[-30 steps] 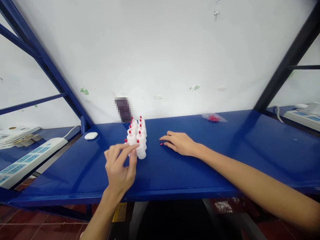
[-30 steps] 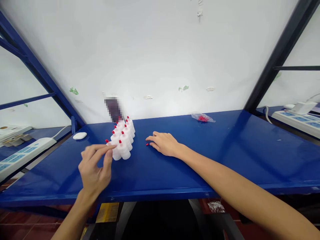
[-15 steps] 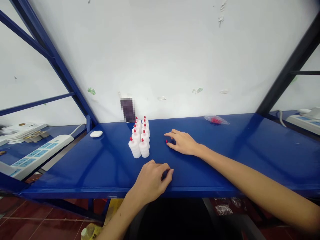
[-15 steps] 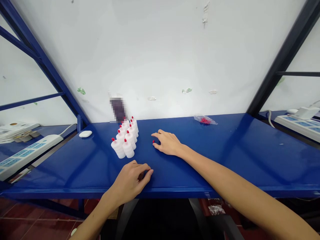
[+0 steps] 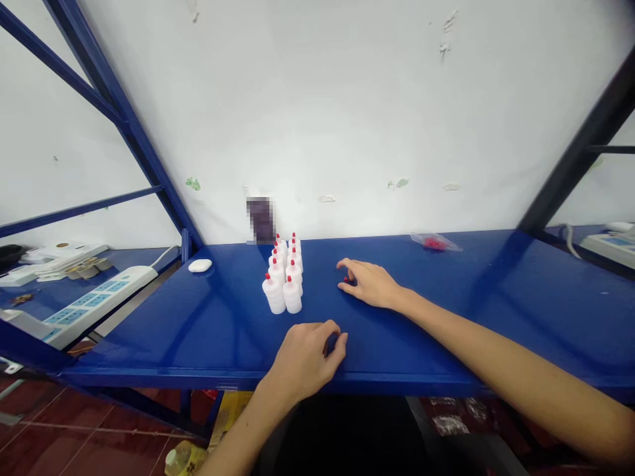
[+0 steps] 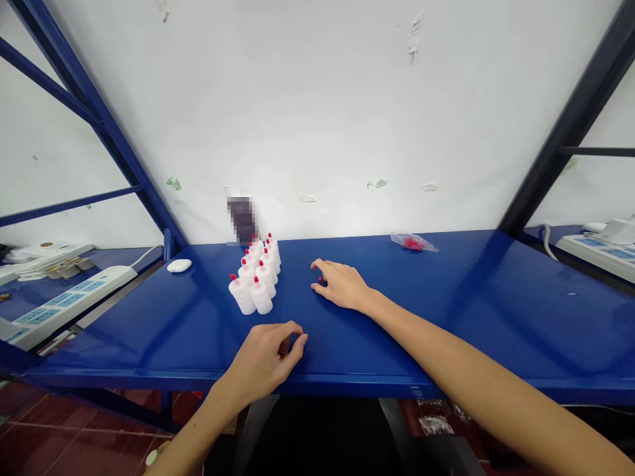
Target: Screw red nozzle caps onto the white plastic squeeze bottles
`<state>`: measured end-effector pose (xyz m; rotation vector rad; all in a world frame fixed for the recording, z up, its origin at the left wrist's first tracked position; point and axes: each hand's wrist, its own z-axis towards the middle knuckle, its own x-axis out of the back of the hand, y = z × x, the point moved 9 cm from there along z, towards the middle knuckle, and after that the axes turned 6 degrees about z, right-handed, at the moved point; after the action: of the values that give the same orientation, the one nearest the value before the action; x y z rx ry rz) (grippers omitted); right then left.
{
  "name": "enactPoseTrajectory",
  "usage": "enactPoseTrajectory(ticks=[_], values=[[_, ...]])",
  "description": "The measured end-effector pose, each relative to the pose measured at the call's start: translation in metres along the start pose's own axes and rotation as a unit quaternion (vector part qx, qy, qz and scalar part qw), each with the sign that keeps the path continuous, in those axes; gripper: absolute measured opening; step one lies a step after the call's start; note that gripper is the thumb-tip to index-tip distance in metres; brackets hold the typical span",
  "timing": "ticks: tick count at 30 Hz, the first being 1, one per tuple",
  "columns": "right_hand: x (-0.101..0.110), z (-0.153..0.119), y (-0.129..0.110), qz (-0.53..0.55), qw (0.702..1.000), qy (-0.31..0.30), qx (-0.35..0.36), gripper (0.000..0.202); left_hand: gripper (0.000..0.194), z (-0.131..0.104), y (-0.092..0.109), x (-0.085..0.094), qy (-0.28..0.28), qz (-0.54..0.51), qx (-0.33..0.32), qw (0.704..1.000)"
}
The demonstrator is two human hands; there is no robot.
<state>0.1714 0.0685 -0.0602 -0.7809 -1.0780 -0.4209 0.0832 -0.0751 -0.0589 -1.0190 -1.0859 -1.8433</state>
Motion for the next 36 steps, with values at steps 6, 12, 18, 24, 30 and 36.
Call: enactPoseTrajectory(ticks=[6, 12, 18, 24, 30, 36], values=[[-0.001, -0.001, 0.009, -0.066, 0.997, -0.017, -0.03, 0.031, 0.024, 0.0, 0.002, -0.002, -0.006, 0.014, -0.01, 1.0], [0.002, 0.001, 0.009, 0.104, 0.995, 0.004, 0.002, 0.02, 0.023, 0.001, -0.001, -0.003, -0.005, 0.012, -0.006, 1.0], [-0.017, -0.012, -0.035, 0.577, 0.816, -0.035, -0.022, 0.017, 0.022, 0.007, -0.013, 0.005, 0.071, 0.002, 0.024, 0.997], [-0.034, -0.035, -0.077, 0.768, 0.63, -0.098, -0.064, 0.014, 0.011, 0.004, -0.002, 0.015, 0.149, 0.044, -0.045, 0.987], [-0.026, -0.028, -0.059, 0.726, 0.683, -0.073, -0.04, 0.016, 0.011, -0.002, -0.012, 0.028, 0.199, -0.04, -0.023, 0.979], [-0.018, -0.023, -0.045, 0.668, 0.74, -0.083, 0.003, 0.021, 0.01, -0.001, -0.023, 0.025, 0.171, -0.132, 0.019, 0.976]])
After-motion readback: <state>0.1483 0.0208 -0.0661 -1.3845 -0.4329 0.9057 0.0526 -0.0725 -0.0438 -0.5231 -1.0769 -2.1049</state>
